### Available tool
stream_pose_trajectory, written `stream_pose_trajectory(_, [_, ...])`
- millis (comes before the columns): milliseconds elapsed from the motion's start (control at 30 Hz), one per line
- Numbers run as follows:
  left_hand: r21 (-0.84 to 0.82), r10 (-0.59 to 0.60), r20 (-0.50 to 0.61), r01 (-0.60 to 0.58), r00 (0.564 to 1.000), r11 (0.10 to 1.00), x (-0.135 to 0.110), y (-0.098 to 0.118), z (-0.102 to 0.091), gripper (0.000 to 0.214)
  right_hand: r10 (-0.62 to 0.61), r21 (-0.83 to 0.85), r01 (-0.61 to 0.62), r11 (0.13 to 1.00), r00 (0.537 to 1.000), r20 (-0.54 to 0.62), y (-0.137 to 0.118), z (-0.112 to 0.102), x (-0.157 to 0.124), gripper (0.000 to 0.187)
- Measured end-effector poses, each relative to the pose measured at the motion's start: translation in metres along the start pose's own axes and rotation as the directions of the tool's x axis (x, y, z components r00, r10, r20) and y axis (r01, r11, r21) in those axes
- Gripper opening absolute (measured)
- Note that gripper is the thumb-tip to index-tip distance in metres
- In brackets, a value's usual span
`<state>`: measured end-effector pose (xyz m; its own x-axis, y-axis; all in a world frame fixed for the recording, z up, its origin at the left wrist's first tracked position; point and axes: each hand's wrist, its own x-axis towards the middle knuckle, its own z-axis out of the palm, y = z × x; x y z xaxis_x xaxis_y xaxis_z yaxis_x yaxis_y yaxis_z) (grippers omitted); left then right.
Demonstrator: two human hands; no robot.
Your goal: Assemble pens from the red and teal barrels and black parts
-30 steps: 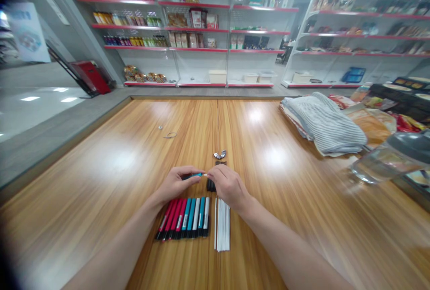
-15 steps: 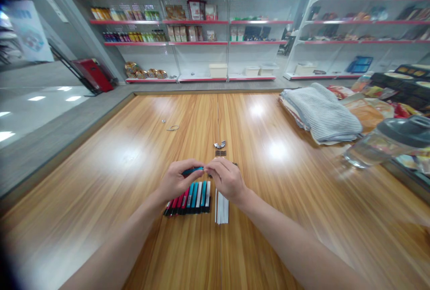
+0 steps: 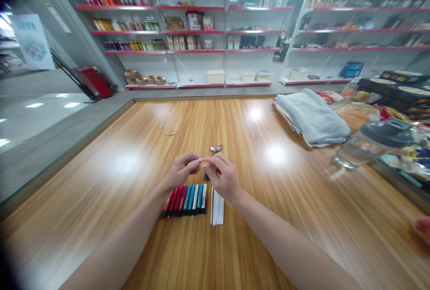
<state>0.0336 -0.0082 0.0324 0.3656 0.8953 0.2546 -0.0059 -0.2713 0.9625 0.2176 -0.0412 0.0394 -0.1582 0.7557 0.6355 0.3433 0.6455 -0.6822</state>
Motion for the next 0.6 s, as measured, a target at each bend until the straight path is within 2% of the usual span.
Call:
stream_pose_trajectory(100, [-0.153,-0.068,-0.135,0.047,0.989,0.987,0.012,-0.016,-0.027,0.019,-0.056,-0.106,0.063,0.992,0.996,0.072,0.012,-0.004,-0.007,0.015])
stream_pose_trajectory(200, [-0.262,-0.128,-0.242,0.062,0.962,0.963,0.013,-0.029,-0.041,0.018,-0.054,-0.248,0.108,0.963,0.975,0.215,0.022,-0.010,-0.018,0.012])
stream_pose_trajectory(267, [-0.267,-0.155,-0.240,0.089,0.958,0.960,0.011,-0.033,-0.041,0.019,0.036,-0.358,0.063,0.932,0.964,0.264,0.022,-0.013,-0.022,0.016])
stream_pose_trajectory(367, [-0.242,-0.177,-0.204,0.125,0.963,0.962,0.010,-0.032,-0.037,0.020,0.221,-0.521,-0.047,0.852,0.935,0.277,0.011,-0.014,-0.018,0.022])
stream_pose_trajectory(500, [-0.288,-0.191,-0.217,0.124,0.957,0.950,0.006,-0.025,-0.037,0.020,0.444,-0.662,-0.149,0.735,0.843,0.303,-0.007,-0.017,-0.010,0.024])
stream_pose_trajectory(600, [-0.435,-0.186,-0.221,0.074,0.958,0.897,-0.007,-0.015,-0.035,0.019,0.536,-0.700,-0.177,0.692,0.775,0.334,-0.013,-0.019,-0.010,0.022])
